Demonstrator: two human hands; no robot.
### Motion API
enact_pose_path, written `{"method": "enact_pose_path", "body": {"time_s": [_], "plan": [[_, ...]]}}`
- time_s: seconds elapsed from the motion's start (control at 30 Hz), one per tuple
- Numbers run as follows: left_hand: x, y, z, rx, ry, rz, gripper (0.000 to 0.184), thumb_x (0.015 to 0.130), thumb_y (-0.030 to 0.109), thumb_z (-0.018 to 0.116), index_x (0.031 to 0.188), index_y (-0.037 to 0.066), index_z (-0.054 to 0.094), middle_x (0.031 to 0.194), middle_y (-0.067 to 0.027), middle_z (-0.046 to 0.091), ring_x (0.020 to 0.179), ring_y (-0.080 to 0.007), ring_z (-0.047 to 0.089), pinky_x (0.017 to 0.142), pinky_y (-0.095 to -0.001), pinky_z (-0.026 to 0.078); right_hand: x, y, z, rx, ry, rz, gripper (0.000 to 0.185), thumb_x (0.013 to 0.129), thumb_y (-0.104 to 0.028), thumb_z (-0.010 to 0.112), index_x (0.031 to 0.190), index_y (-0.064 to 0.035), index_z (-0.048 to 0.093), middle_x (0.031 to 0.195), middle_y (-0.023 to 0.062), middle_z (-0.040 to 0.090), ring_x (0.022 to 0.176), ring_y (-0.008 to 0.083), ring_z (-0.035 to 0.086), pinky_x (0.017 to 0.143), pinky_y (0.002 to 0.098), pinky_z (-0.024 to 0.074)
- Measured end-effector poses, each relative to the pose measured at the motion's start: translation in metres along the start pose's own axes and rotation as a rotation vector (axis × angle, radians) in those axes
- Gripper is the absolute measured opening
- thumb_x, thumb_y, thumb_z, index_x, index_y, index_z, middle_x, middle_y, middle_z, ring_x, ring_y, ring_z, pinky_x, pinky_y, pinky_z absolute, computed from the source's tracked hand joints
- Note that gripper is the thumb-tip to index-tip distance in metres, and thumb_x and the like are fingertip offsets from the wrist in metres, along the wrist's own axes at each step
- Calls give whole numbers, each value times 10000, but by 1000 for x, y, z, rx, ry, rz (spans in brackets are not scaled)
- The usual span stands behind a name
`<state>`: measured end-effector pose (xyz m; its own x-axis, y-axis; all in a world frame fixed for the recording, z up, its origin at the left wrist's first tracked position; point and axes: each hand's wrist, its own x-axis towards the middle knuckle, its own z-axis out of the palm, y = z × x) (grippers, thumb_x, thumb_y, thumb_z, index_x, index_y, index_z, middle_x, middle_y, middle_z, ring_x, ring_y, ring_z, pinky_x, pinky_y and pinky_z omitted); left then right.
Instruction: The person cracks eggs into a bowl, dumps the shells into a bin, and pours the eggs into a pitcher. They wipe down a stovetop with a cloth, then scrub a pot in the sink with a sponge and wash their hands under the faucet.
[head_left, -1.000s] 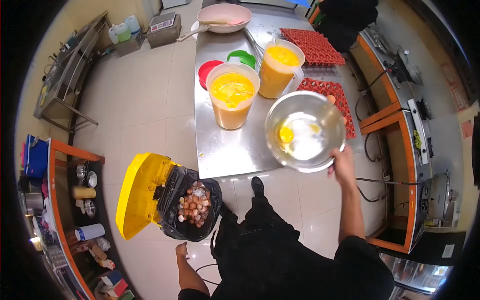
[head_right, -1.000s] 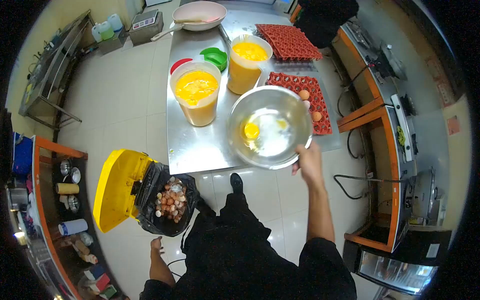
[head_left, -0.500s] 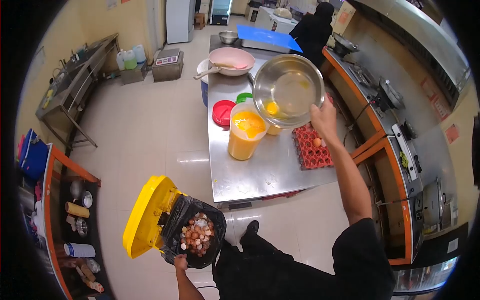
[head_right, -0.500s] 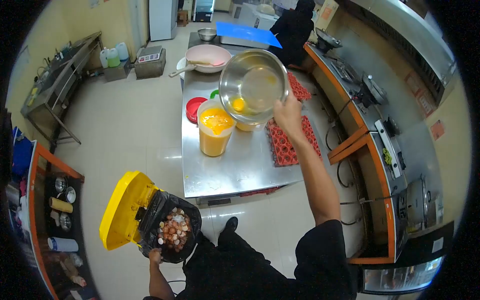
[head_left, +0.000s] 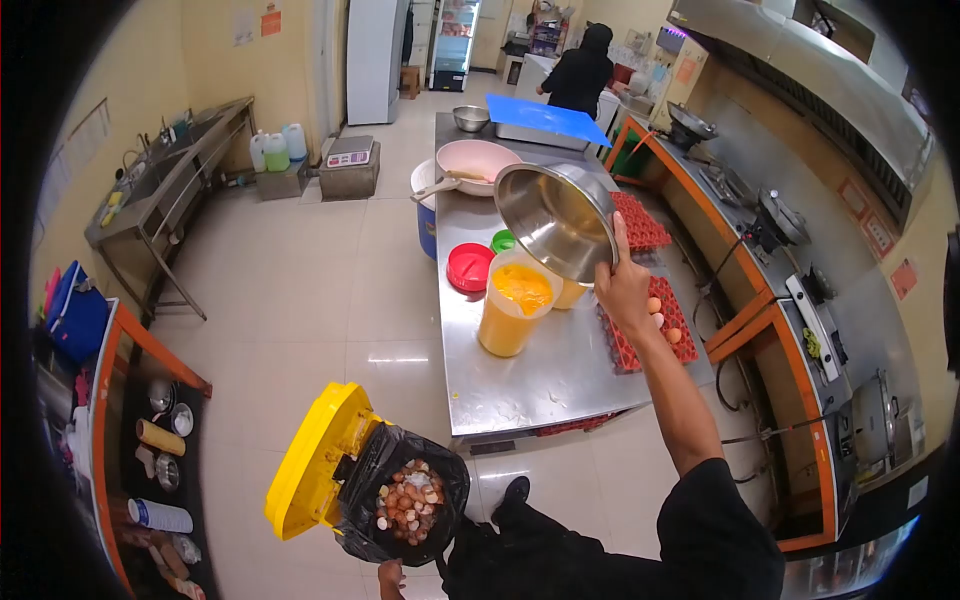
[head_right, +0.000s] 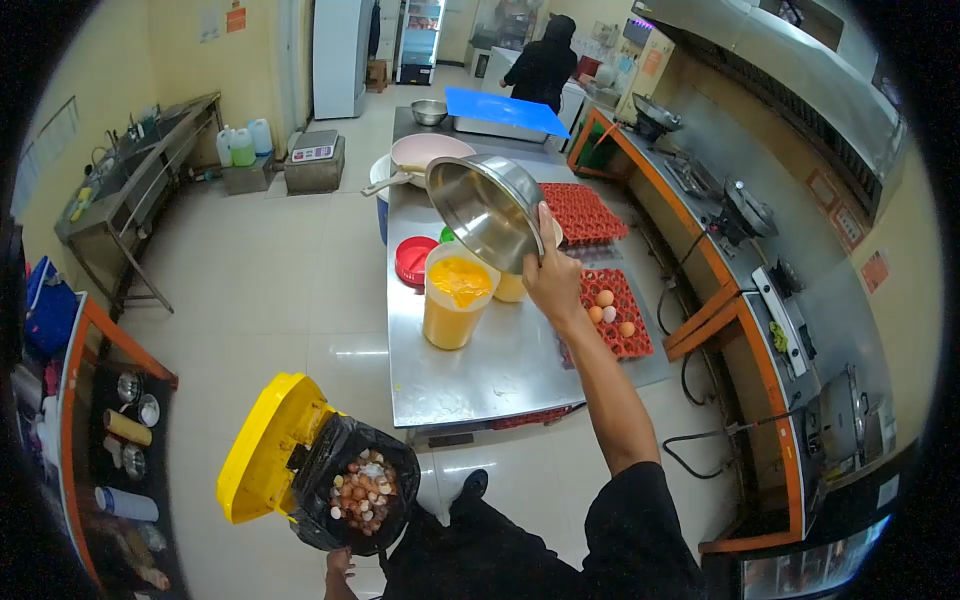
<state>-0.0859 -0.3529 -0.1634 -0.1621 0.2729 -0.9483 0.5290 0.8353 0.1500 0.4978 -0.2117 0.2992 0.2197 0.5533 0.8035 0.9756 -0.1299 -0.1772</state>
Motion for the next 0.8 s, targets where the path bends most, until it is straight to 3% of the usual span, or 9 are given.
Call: {"method": "enact_pose_path", "body": {"time_s": [0.13,0.17,0.23,0.33,0.4,0.5,0.53,0.67,0.8], "plan": [[23,4,-2,79,-34,159,368,851,330,549,1091,51,573,995,-119,572,849,-333,587,671,-511,496,-15,-12,-5,85,64,179,695,758,9,461,1423,-84,282,897,218,644,678,269,654,620,320,511],[44,-2,8,0,31,290,361,836,320,523,789,-22,628,695,-178,613,610,-308,634,553,-439,512,-20,-14,1,140,102,161,689,757,11,459,1417,-71,282,957,222,636,648,245,646,597,325,514],[35,26,8,112,36,445,431,834,386,527,814,-28,646,711,-207,616,665,-307,643,580,-401,499,-31,-4,10,249,200,155,677,755,15,454,1407,-45,281,1078,229,622,589,199,629,552,335,518],[36,65,28,-69,66,505,412,823,382,583,894,-19,643,772,-175,641,732,-274,641,667,-362,483,-60,-2,9,393,338,412,522,770,18,420,1289,13,359,971,196,610,568,178,589,450,307,490],[29,92,38,-168,91,563,378,824,346,608,932,-15,638,779,-144,652,755,-254,636,711,-349,475,-78,-36,-11,631,419,839,407,770,1,424,1176,22,411,881,167,585,484,173,538,369,275,443],[13,117,43,-167,80,726,349,812,205,595,1072,-27,590,873,-115,626,644,-233,604,519,-354,474,-156,-15,-24,739,481,1188,358,733,10,456,1091,23,467,777,98,557,479,131,506,339,256,393],[-37,135,33,-264,-18,647,265,852,227,591,972,-9,617,731,-67,617,570,-162,575,492,-304,447,-190,-3,-20,726,467,1266,322,728,7,455,1049,12,470,714,90,535,458,130,493,343,248,393],[-11,123,39,-388,-274,493,234,860,238,587,982,39,606,616,-2,520,462,-111,482,375,-278,352,-249,-3,-8,752,351,1520,191,747,-13,461,938,-7,468,609,90,503,431,154,478,350,263,413],[-28,107,33,31,-60,435,384,897,418,476,1004,79,622,723,-63,625,545,-162,575,454,-318,427,-289,23,18,857,290,1701,255,791,-40,469,1040,2,438,715,123,544,446,187,530,347,276,453]]}}
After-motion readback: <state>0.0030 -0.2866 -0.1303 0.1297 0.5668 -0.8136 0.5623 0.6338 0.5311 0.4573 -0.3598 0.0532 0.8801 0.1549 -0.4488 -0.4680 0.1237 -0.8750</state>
